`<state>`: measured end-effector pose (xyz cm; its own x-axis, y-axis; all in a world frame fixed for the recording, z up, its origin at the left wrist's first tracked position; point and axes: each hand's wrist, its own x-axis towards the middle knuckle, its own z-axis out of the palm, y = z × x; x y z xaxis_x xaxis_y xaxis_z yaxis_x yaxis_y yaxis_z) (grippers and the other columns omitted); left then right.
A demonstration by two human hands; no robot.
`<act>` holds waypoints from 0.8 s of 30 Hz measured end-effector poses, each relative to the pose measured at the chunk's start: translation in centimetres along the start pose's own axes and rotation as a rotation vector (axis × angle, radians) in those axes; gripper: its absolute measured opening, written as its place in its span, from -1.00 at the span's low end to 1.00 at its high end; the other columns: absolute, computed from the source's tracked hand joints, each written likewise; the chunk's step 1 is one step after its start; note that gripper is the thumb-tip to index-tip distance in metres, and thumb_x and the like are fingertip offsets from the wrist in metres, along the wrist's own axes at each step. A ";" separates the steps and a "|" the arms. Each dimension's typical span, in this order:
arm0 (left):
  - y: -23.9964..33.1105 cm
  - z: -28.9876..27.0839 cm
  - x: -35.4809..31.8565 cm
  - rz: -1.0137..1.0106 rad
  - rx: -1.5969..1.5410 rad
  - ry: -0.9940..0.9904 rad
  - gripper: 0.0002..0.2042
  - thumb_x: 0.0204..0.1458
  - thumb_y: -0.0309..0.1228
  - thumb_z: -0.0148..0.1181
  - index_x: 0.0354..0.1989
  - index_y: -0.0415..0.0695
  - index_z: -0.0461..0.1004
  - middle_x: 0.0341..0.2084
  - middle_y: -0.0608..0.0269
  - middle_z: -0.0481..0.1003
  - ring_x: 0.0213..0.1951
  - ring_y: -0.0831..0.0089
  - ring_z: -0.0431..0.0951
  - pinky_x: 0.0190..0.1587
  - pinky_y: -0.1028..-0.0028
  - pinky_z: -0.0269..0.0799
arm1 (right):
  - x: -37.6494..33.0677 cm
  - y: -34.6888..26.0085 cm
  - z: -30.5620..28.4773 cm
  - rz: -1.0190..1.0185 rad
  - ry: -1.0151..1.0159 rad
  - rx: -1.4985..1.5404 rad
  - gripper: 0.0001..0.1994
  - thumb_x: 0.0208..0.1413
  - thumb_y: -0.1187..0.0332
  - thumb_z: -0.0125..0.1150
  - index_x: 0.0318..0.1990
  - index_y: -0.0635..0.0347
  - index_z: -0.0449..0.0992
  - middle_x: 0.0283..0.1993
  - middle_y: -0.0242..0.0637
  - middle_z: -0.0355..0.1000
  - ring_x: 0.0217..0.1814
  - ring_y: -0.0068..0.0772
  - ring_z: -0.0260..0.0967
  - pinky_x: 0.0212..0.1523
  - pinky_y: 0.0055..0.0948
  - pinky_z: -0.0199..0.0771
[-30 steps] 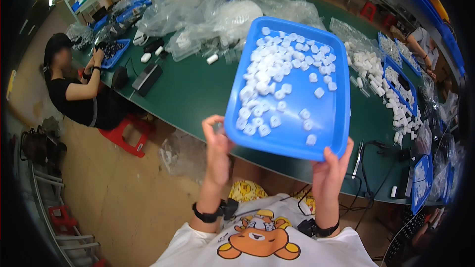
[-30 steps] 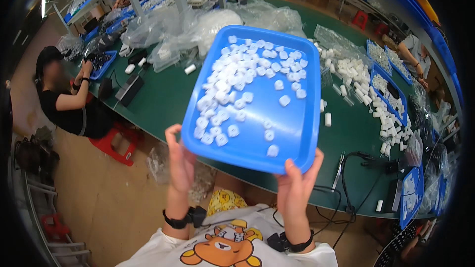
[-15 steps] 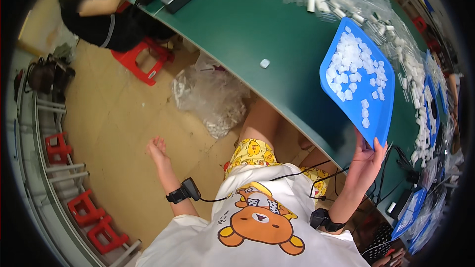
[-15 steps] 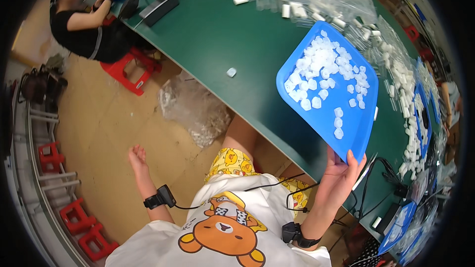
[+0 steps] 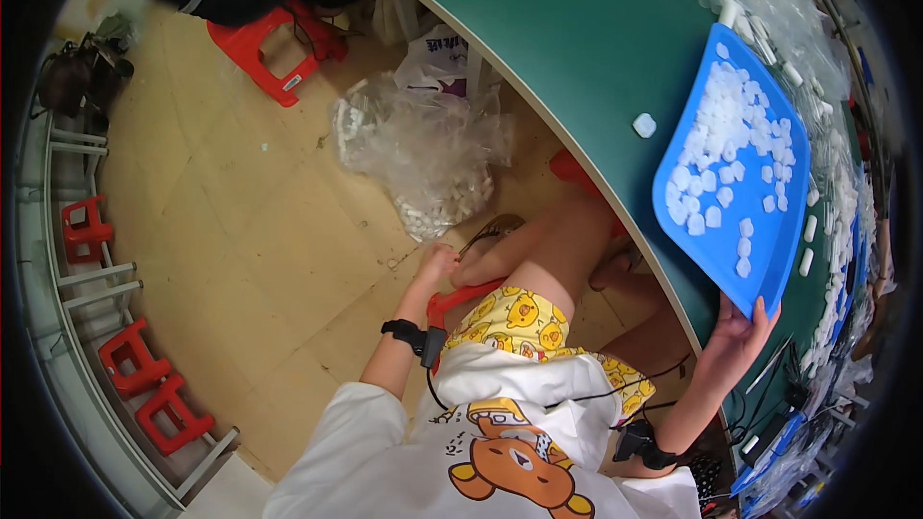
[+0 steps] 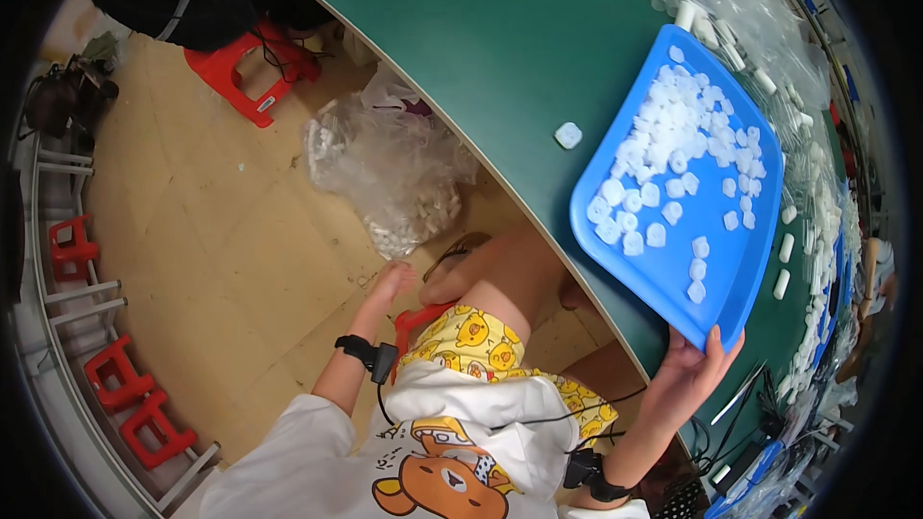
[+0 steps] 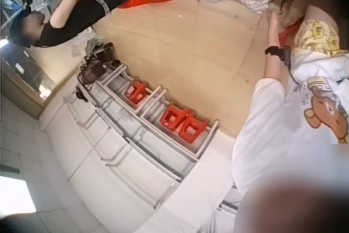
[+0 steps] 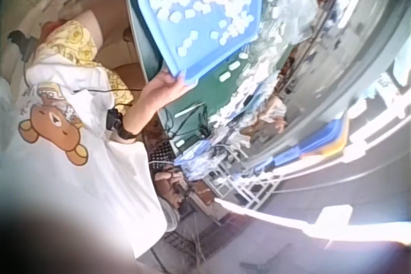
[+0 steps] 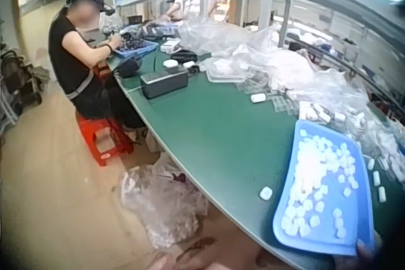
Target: The recorder is assembling small white plastic housings with thin metal probe wires.
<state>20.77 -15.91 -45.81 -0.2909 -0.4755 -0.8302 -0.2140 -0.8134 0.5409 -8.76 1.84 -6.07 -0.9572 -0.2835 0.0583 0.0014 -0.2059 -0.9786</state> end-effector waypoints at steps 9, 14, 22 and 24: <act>-4.1 4.3 2.1 -0.142 0.157 -0.050 -0.75 0.09 -0.28 -0.05 -0.15 -0.16 0.28 -0.38 0.15 0.49 -0.39 0.41 0.48 -0.36 0.44 0.42 | 0.9 -1.6 1.1 0.261 0.046 -0.456 -0.54 0.21 0.14 -0.04 0.10 0.32 0.16 -0.57 -0.15 0.35 -0.74 -0.49 0.26 -0.76 -0.61 0.27; -4.9 1.8 3.2 -0.186 0.090 -0.029 -0.71 0.09 -0.21 -0.10 -0.12 -0.12 0.29 -0.27 0.17 0.48 -0.26 0.41 0.48 -0.18 0.39 0.39 | -1.3 -0.4 5.2 -0.146 0.315 -0.674 -0.48 0.24 0.14 -0.08 0.20 0.32 0.06 -0.70 -0.30 0.22 -0.84 -0.60 0.12 -0.86 -0.66 0.09; 1.7 5.6 -4.8 0.272 0.042 -0.146 -0.56 0.11 -0.10 -0.11 -0.07 -0.27 0.31 -0.17 -0.04 0.42 -0.09 0.15 0.41 -0.02 0.29 0.30 | -8.9 7.6 11.4 -0.535 -0.717 -0.932 -0.91 -0.01 0.59 0.08 -0.33 0.32 0.47 -0.55 -0.15 0.38 -0.58 -0.29 0.37 -0.53 -0.48 0.34; 4.3 7.7 -8.4 0.386 0.423 0.129 -0.44 0.10 -0.04 -0.08 0.08 -0.28 0.18 -0.07 -0.29 0.27 -0.04 -0.20 0.30 0.03 0.16 0.22 | -7.1 14.8 13.6 -0.208 -0.688 -0.988 -0.91 0.08 0.50 0.05 -0.32 0.33 0.44 -0.50 -0.09 0.39 -0.48 -0.17 0.43 -0.45 -0.41 0.37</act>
<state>15.14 -12.88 -35.44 -0.3117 -0.7693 -0.5576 -0.4764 -0.3813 0.7923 2.01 -11.94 -18.30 -0.5597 -0.8281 0.0309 -0.6408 0.4089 -0.6498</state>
